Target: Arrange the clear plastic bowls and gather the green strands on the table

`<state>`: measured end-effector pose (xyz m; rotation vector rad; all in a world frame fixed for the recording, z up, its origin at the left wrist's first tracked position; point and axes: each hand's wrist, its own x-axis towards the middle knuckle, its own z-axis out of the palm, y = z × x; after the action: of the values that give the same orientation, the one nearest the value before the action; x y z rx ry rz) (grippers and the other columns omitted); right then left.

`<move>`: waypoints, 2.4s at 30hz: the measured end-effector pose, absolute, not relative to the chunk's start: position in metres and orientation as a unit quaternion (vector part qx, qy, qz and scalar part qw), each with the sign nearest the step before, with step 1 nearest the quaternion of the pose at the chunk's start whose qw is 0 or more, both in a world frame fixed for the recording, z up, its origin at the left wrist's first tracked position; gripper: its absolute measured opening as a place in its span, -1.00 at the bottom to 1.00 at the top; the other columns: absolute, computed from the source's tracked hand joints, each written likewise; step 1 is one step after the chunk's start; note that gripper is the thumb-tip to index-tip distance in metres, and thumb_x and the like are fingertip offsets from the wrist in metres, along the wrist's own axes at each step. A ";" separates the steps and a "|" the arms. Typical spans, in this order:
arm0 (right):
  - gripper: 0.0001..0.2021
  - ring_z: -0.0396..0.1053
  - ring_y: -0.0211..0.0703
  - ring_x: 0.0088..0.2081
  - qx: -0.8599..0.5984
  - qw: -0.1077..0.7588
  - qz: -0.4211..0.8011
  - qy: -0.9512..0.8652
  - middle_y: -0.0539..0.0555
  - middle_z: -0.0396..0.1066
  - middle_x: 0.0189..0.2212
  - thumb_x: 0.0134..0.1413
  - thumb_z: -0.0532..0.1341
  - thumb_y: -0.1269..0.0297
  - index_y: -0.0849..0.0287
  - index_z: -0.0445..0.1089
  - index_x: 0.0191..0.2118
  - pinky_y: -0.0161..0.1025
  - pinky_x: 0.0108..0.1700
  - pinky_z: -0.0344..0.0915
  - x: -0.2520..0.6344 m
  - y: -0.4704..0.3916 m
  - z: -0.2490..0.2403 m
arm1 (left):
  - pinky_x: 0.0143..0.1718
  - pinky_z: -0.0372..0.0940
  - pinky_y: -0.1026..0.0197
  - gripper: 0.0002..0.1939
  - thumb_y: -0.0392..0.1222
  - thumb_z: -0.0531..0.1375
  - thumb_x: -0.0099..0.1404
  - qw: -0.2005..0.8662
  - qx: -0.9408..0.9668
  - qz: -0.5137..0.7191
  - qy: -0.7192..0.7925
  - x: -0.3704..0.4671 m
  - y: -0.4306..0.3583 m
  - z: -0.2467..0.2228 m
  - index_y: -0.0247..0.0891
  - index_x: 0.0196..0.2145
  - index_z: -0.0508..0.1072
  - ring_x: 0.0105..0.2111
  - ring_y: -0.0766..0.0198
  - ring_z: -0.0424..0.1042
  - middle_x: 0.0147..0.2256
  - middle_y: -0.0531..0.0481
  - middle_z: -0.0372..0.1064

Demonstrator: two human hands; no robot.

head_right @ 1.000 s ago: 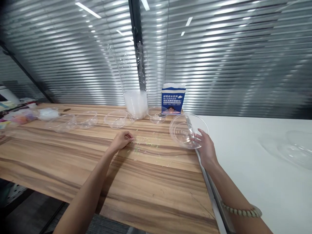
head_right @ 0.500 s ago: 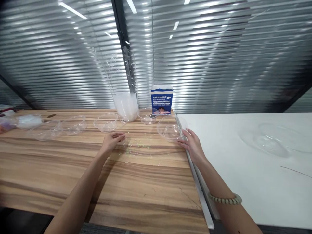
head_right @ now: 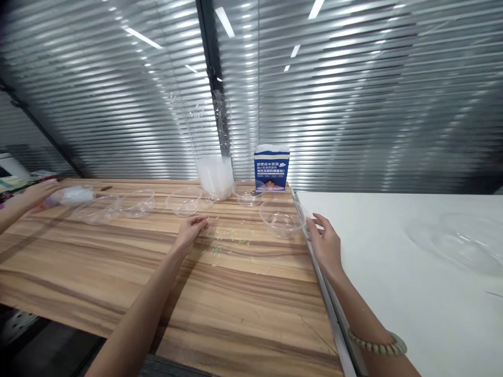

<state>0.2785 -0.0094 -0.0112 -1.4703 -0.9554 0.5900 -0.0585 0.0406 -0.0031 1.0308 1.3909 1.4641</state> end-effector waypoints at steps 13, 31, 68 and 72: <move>-0.58 0.42 -0.15 -0.30 -0.596 0.651 0.285 -0.373 0.09 0.40 -0.20 -0.10 0.23 0.01 0.15 0.39 -0.13 -0.29 -0.46 0.39 0.281 -0.002 -0.024 | -0.16 0.30 0.15 -0.89 -0.30 0.12 0.19 0.024 0.569 0.585 0.578 -0.085 0.051 -0.001 -0.28 -0.44 0.45 -0.12 0.17 0.38 -0.02 -0.15 0.32; -0.61 0.39 -0.07 -0.17 -0.573 0.683 0.159 -0.423 0.14 0.40 -0.15 0.01 0.16 0.04 0.15 0.38 -0.08 -0.11 -0.22 0.39 0.271 -0.012 -0.012 | -0.21 0.30 0.21 -0.79 -0.30 0.02 0.31 -0.183 0.682 0.527 0.472 -0.060 0.036 0.006 -0.22 -0.32 0.46 -0.24 0.25 0.38 -0.27 -0.08 0.36; -0.37 0.37 0.02 -0.03 -0.362 0.611 0.450 -0.541 0.13 0.33 0.05 -0.05 0.25 0.03 -0.05 0.13 0.17 0.02 0.03 0.25 0.252 -0.040 0.028 | -0.32 0.36 0.33 -0.54 -0.43 -0.06 0.34 -0.193 0.832 0.479 0.201 0.017 -0.020 0.006 -0.10 0.13 0.22 -0.30 0.34 0.50 -0.24 -0.03 0.51; -0.38 0.38 0.01 -0.05 -0.350 0.605 0.457 -0.551 0.15 0.33 0.05 -0.05 0.26 0.05 -0.02 0.14 0.16 0.01 -0.01 0.28 0.251 -0.040 0.025 | -0.36 0.32 0.35 -0.55 -0.40 0.00 0.34 -0.204 0.824 0.464 0.254 0.018 -0.017 0.011 -0.15 0.16 0.20 -0.39 0.36 0.47 -0.34 -0.01 0.51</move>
<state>0.2511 -0.0399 0.0250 -0.8096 -1.2752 1.0564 0.0185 -0.0167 0.0113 2.9900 0.9203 1.6835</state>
